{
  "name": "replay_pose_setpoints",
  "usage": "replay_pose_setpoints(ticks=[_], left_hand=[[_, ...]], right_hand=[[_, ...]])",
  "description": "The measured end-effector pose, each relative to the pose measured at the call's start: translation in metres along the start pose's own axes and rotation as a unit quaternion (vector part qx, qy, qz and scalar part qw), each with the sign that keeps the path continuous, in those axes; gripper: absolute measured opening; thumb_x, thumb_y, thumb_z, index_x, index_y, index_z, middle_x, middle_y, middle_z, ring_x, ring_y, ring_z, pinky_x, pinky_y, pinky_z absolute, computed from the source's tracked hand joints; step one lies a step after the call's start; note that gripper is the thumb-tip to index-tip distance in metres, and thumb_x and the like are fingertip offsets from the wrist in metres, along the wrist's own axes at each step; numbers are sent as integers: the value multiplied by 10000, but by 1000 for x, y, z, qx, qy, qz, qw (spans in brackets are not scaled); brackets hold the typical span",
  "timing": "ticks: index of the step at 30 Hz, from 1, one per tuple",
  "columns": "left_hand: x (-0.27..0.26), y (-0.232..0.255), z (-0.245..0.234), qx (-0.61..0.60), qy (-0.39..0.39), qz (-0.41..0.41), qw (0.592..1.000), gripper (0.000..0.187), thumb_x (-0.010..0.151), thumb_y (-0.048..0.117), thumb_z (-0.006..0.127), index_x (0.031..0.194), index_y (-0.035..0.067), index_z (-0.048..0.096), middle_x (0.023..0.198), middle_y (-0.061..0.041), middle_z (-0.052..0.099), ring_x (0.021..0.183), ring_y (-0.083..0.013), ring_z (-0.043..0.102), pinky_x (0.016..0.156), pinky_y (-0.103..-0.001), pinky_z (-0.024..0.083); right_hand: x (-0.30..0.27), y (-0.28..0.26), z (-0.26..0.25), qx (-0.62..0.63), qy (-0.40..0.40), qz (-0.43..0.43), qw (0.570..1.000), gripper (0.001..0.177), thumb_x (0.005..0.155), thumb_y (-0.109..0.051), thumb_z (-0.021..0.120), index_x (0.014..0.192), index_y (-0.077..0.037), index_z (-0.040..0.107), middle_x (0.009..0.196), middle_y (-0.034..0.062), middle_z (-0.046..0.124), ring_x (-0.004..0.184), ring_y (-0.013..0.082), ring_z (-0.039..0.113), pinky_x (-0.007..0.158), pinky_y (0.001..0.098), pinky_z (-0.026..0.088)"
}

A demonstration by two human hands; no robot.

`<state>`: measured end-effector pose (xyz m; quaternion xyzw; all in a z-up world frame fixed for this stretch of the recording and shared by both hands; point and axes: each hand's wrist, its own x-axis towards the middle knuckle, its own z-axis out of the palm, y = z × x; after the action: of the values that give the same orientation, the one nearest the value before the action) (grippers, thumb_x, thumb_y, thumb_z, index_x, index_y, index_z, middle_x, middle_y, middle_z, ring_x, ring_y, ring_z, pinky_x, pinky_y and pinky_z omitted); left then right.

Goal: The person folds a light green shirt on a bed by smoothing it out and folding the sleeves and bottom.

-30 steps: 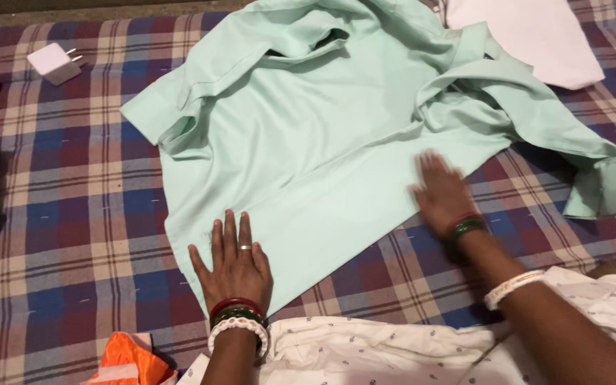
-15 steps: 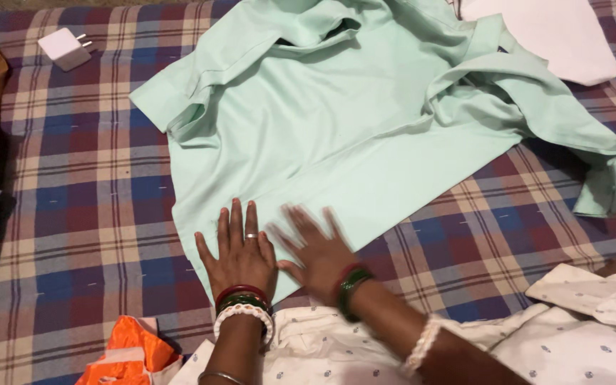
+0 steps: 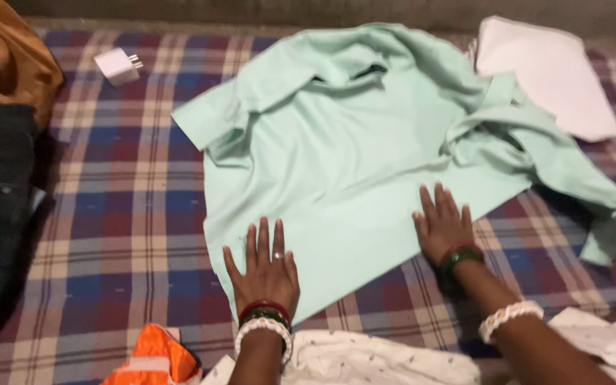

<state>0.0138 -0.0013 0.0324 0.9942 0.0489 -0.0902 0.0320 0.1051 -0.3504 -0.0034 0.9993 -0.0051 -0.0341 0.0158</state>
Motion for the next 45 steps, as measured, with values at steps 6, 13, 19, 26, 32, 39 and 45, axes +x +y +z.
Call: replay_pose_setpoints(ticks=[6,13,19,26,32,39,45], left_hand=[[1,-5,-29,-63,29,34,997,625,1033,418,176,1613,280,-14,1697,40,-103,1551,-167,-75,1211,-598,-59],[-2,2,-88,-23,-206,8,978,648,1084,363,248,1662,226,-9,1732,-40,-146,1578,-263,-121,1212,-615,-77],[53,26,-89,-71,-150,0,986,608,1060,376,327,1631,300,133,1732,21,-13,1592,-222,-51,1237,-637,-54],[238,1,-67,-11,-133,87,987,477,1028,325,412,1501,276,452,1621,-62,346,1478,-320,367,1225,-581,252],[274,-1,-59,-11,-200,127,972,459,1003,284,484,1460,283,516,1556,-114,458,1400,-378,473,1127,-563,373],[248,55,-142,-52,-211,105,971,525,979,269,549,1495,261,447,1535,-123,478,1340,-395,527,994,-591,464],[236,90,-127,-89,-243,74,963,605,960,255,604,1524,242,388,1517,-130,495,1287,-409,574,880,-616,542]], right_hand=[[-40,-62,11,-42,-65,-33,996,778,1010,-549,319,1625,-164,39,1708,97,16,1573,289,50,1228,539,102],[-44,-78,-81,14,-231,-97,968,686,1022,-561,327,1615,-232,226,1706,54,172,1556,252,241,1250,444,241],[23,-106,-96,54,-191,-100,975,669,997,-549,402,1587,-257,280,1670,68,249,1463,332,359,1189,452,307],[263,-82,-98,145,-141,-75,976,582,1018,-454,453,1554,-232,406,1496,134,552,1394,318,520,1172,415,381],[244,-74,-104,25,-225,-193,955,535,956,-397,547,1456,-211,511,1522,108,492,1354,349,499,1122,454,389],[154,-103,-218,-118,-380,-300,867,618,977,-384,488,1570,-270,354,1591,78,413,1371,335,505,1133,458,404],[178,-93,-166,-73,-269,-420,864,664,980,-347,507,1582,-172,289,1659,86,294,1349,328,497,1113,463,401]])
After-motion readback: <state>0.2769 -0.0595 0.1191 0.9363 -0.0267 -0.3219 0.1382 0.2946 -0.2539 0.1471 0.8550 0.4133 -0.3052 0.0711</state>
